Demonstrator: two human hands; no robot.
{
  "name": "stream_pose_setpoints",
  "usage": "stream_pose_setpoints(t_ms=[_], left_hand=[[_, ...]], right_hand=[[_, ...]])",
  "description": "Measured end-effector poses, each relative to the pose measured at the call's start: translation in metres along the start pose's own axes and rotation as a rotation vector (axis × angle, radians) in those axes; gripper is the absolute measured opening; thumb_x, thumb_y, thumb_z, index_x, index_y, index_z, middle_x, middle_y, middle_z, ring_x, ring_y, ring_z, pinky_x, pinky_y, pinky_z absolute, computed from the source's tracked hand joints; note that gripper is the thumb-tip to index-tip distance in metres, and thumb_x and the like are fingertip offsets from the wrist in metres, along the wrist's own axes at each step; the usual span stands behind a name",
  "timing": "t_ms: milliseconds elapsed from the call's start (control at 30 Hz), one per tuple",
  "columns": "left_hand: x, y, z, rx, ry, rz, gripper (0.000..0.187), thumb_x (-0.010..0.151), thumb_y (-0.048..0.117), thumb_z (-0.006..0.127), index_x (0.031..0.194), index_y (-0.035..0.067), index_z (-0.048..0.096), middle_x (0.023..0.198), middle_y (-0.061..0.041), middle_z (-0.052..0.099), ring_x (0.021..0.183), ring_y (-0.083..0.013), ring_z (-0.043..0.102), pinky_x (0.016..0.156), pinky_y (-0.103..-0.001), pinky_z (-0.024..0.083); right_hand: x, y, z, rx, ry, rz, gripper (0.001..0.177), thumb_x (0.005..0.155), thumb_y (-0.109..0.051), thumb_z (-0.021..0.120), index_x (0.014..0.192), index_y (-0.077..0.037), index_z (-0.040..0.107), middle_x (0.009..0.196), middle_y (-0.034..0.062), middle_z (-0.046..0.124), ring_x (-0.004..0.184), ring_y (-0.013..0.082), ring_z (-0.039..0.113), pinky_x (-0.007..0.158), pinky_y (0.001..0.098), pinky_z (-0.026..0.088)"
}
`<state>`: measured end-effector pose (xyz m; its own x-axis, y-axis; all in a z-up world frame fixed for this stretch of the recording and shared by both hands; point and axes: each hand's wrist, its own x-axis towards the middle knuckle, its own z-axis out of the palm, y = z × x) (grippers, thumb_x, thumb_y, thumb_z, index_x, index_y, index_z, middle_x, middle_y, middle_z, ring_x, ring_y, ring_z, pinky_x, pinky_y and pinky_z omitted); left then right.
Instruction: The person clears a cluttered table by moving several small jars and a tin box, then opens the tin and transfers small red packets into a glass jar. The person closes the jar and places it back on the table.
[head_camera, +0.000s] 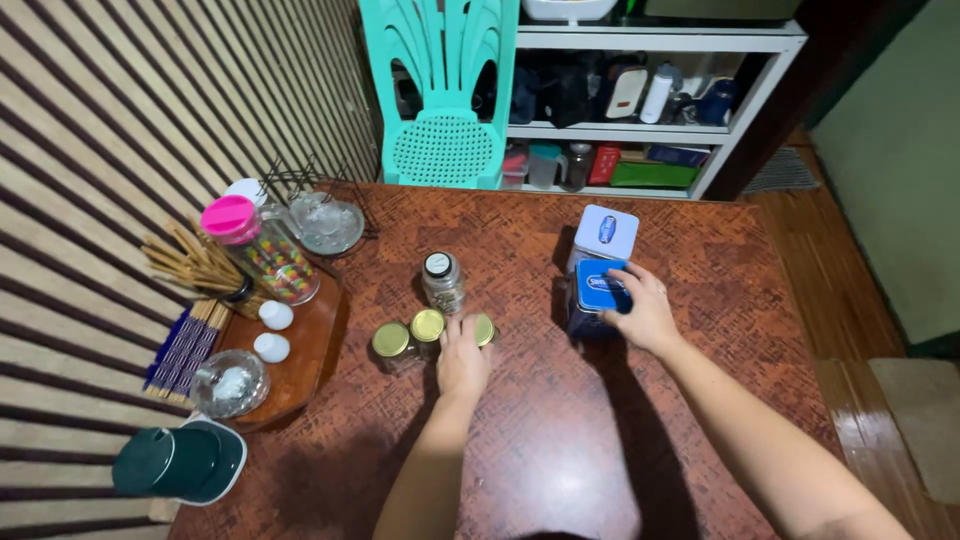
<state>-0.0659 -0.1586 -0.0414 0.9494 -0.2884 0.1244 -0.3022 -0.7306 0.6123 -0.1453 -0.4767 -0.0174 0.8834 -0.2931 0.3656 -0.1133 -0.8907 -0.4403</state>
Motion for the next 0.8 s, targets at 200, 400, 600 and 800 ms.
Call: stream_pose_setpoints(t_ms=[200,400,600,800], left_hand=[[-0.008,0.009,-0.022,0.018,-0.066,0.036,0.059,0.08,0.019,0.079,0.133,0.012,0.055,0.151,-0.011,0.04,0.136,-0.0359,0.041,0.104,-0.047,0.046],[-0.012,0.01,-0.027,0.065,-0.044,0.108,0.051,0.082,0.025,0.078,0.129,0.01,0.061,0.151,-0.01,0.043,0.136,-0.0366,0.04,0.109,-0.048,0.041],[-0.019,0.002,-0.031,0.081,-0.047,0.144,0.05,0.082,0.026,0.077,0.128,0.011,0.064,0.153,-0.008,0.044,0.135,-0.0328,0.042,0.105,-0.049,0.042],[-0.025,0.002,-0.04,0.194,-0.031,0.227,0.051,0.076,0.018,0.076,0.125,0.009,0.065,0.15,-0.011,0.047,0.134,-0.0305,0.043,0.101,-0.048,0.043]], right_hand=[[-0.004,-0.019,0.001,0.032,-0.137,0.18,0.076,0.066,-0.022,0.086,0.138,-0.021,0.061,0.156,0.0195,0.04,0.134,0.0444,0.048,0.107,0.0486,0.045],[-0.014,-0.072,0.003,-0.005,-0.201,0.124,0.075,0.068,-0.033,0.089,0.137,-0.02,0.061,0.145,0.0215,0.047,0.125,0.0423,0.056,0.104,0.0467,0.05],[-0.024,-0.11,0.019,0.048,-0.109,0.13,0.075,0.069,-0.035,0.091,0.136,-0.017,0.063,0.14,0.0279,0.044,0.121,0.0468,0.056,0.101,0.048,0.05],[-0.016,-0.115,0.018,-0.057,-0.24,0.106,0.078,0.067,-0.037,0.091,0.137,-0.021,0.061,0.147,0.0218,0.043,0.129,0.0452,0.048,0.11,0.0501,0.045]])
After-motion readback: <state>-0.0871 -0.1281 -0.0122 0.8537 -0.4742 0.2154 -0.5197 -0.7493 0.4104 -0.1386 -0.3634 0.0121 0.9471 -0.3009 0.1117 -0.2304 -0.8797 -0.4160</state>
